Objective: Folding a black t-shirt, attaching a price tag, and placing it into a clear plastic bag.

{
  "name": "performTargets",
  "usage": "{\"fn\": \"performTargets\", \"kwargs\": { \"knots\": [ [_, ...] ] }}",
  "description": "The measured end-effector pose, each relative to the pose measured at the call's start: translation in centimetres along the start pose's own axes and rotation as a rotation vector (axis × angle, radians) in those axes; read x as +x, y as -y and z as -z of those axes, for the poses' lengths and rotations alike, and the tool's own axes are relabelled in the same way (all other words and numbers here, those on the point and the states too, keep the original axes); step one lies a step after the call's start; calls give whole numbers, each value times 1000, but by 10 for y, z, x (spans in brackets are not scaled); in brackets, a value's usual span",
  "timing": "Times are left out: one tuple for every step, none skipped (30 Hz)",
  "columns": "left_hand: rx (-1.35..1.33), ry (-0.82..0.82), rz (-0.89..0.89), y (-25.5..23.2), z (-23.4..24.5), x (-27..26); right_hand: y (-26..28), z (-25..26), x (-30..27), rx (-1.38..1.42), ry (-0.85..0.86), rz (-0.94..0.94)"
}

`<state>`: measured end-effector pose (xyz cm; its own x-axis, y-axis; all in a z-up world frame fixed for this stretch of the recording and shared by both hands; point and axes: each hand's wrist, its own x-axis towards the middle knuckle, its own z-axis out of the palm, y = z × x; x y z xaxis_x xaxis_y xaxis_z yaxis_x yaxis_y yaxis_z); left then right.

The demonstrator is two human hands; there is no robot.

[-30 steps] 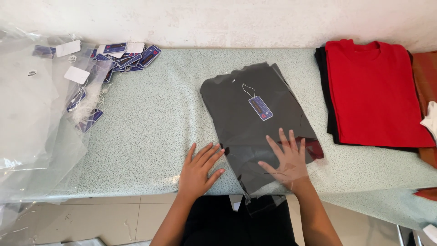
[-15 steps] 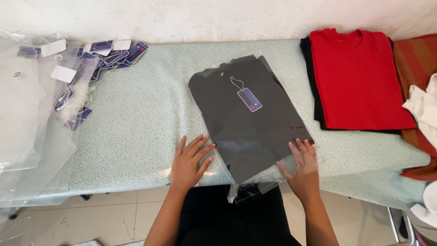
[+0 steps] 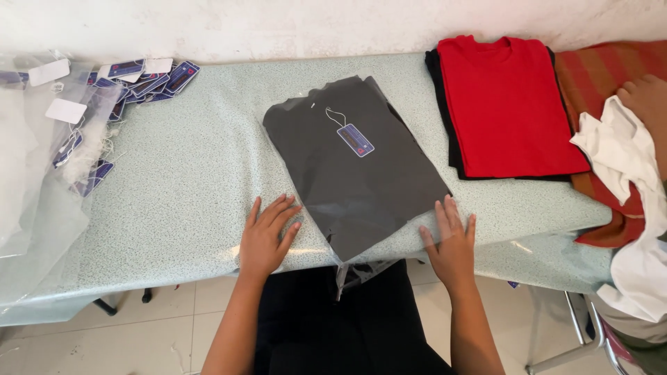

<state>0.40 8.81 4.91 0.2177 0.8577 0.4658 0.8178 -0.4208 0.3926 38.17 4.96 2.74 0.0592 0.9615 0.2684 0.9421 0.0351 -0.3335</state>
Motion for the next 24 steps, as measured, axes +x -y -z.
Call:
{"fn": "performTargets", "kwargs": {
  "knots": [
    [-4, -37, -8, 0, -2, 0, 0, -2, -2, 16, -66, 33],
    [-8, -70, -13, 1, -3, -2, 0, -5, -6, 33, -125, 64],
    [-4, -68, -7, 4, -9, -9, 0, -10, -11, 37, -120, 67],
    [-24, -121, -1, 7, -17, -16, -2, -15, -16, 32, -213, 140],
    [-43, -174, 5, 10, -25, -23, -4, -21, -20, 28, -306, 213],
    [-42, -173, 10, 0, -34, -37, -5, -22, -19, 29, -302, 215],
    [-83, -150, -27, -10, -44, -51, -5, -24, -19, 21, -314, 255],
    [-124, -124, -65, -19, -53, -66, -5, -26, -19, 13, -324, 292],
    [-123, -121, -60, -39, -45, -68, -4, -18, -15, 15, -319, 292],
    [-133, -110, -67, -59, -36, -71, -2, -12, -11, 74, -254, 293],
    [-143, -98, -73, -79, -28, -73, 0, -5, -8, 133, -189, 293],
    [-142, -93, -72, -80, -33, -74, 4, -2, -5, 136, -185, 289],
    [-183, -86, 54, -82, -38, -75, 8, 0, -2, 157, -195, 295],
    [-225, -82, 180, -84, -44, -75, 10, 4, 3, 176, -208, 302],
    [-225, -79, 180, -82, -48, -70, 5, -4, 4, 177, -206, 300],
    [-220, -127, 144, -80, -51, -64, 0, -13, 5, 124, -210, 302],
    [-215, -175, 108, -77, -54, -59, -5, -21, 6, 71, -213, 304],
    [-216, -171, 101, -80, -52, -56, -3, -18, 6, 71, -217, 297],
    [-239, -194, 149, -82, -51, -53, -1, -16, 6, 58, -223, 291],
    [-261, -215, 198, -85, -49, -51, 0, -14, 5, 46, -228, 284],
    [-262, -208, 193, -80, -48, -51, 1, -12, 5, 46, -229, 276],
    [-240, -231, 218, -75, -48, -52, 2, -10, 5, 46, -243, 283],
    [-218, -255, 244, -70, -47, -54, 3, -8, 5, 46, -257, 290],
    [-218, -253, 245, -64, -41, -52, 5, -12, 1, 46, -256, 290]
  ]
}}
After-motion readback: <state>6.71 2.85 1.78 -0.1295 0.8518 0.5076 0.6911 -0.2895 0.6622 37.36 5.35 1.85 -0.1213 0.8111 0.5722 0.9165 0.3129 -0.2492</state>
